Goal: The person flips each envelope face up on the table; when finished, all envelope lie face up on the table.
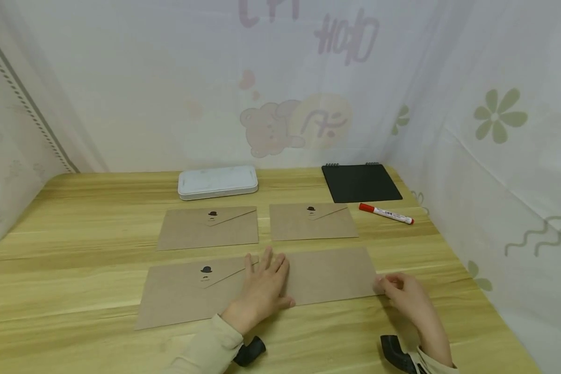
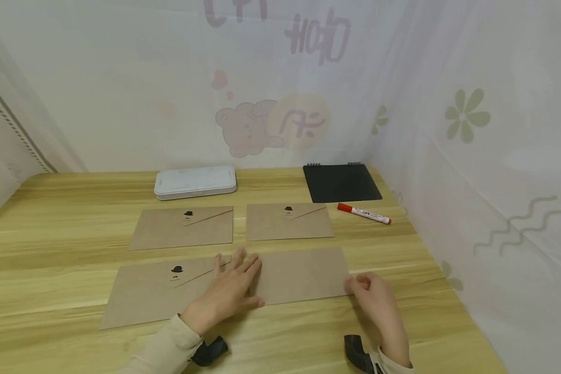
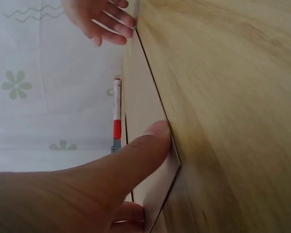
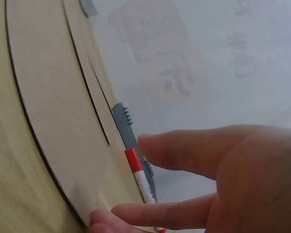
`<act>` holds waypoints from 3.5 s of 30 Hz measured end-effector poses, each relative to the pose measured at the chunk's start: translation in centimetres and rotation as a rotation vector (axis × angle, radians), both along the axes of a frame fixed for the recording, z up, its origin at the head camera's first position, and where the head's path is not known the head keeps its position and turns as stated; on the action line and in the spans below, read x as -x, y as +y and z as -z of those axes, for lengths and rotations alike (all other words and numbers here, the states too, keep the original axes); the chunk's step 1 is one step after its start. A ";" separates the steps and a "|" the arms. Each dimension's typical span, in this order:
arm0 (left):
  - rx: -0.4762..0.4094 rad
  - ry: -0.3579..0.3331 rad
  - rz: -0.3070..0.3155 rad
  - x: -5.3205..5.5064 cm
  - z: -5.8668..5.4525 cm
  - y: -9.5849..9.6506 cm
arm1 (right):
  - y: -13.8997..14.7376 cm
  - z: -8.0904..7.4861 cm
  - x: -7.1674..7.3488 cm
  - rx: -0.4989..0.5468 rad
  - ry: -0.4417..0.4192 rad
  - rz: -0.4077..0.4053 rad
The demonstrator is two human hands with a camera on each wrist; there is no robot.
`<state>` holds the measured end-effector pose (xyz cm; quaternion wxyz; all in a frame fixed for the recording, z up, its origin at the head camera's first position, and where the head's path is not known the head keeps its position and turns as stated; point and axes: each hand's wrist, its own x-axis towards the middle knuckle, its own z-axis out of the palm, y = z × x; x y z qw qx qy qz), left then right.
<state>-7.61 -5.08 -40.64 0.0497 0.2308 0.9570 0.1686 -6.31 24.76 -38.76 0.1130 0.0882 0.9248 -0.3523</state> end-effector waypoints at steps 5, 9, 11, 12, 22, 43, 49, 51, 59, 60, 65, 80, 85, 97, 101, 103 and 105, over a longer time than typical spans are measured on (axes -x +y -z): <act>-0.009 -0.015 0.001 0.0 0.0 0.0 | 0.3 1.0 -0.4 0.091 0.005 0.052; -0.011 -0.007 -0.007 -0.1 -0.1 0.0 | -0.1 1.2 -0.5 0.128 0.054 0.086; -0.008 -0.002 -0.012 -0.1 -0.1 0.1 | -0.6 1.1 -0.6 0.146 0.124 0.102; -0.004 0.001 -0.015 -0.1 -0.1 0.1 | -0.9 1.1 -0.7 0.153 0.180 0.112; 0.014 0.025 -0.034 0.1 0.1 0.3 | -5.5 0.7 -1.0 0.092 0.925 -0.019; -0.467 -0.534 -0.066 2.9 -1.6 -2.3 | -12.6 0.5 -1.8 0.008 1.147 -0.542; -0.584 -0.547 -0.102 3.2 -1.5 -2.1 | -13.4 0.9 -1.9 -0.060 1.105 -0.542; -0.644 -0.603 -0.102 3.3 -1.6 -2.3 | -13.3 1.1 -2.0 -0.049 1.074 -0.548; -0.883 -0.840 -0.187 3.2 -2.5 -3.5 | -10.6 1.1 -1.6 0.209 0.783 -0.221; -0.905 -0.844 -0.196 3.1 -2.7 -3.6 | -10.1 1.1 -1.3 0.252 0.693 -0.162; -0.983 -0.860 -0.100 3.4 -3.2 -4.2 | -8.5 1.7 0.2 0.476 0.187 -0.017; -1.054 -0.884 0.059 4.4 -2.8 -5.6 | -5.0 2.3 1.4 0.594 0.039 0.159; -0.752 -0.591 -0.096 4.2 -2.7 -4.5 | -3.7 2.4 1.5 0.380 0.198 0.173; -0.384 -0.098 -0.225 2.5 -0.6 -1.1 | -2.3 2.8 2.1 0.037 0.411 0.111; -0.294 0.023 -0.235 2.0 0.5 -0.5 | -2.1 3.3 2.4 -0.099 0.457 0.043; -0.231 0.118 -0.244 2.0 0.9 -0.2 | -2.1 3.5 2.7 -0.162 0.448 0.001; -0.176 0.208 -0.246 2.0 1.3 0.0 | -2.1 3.7 2.8 -0.199 0.427 -0.032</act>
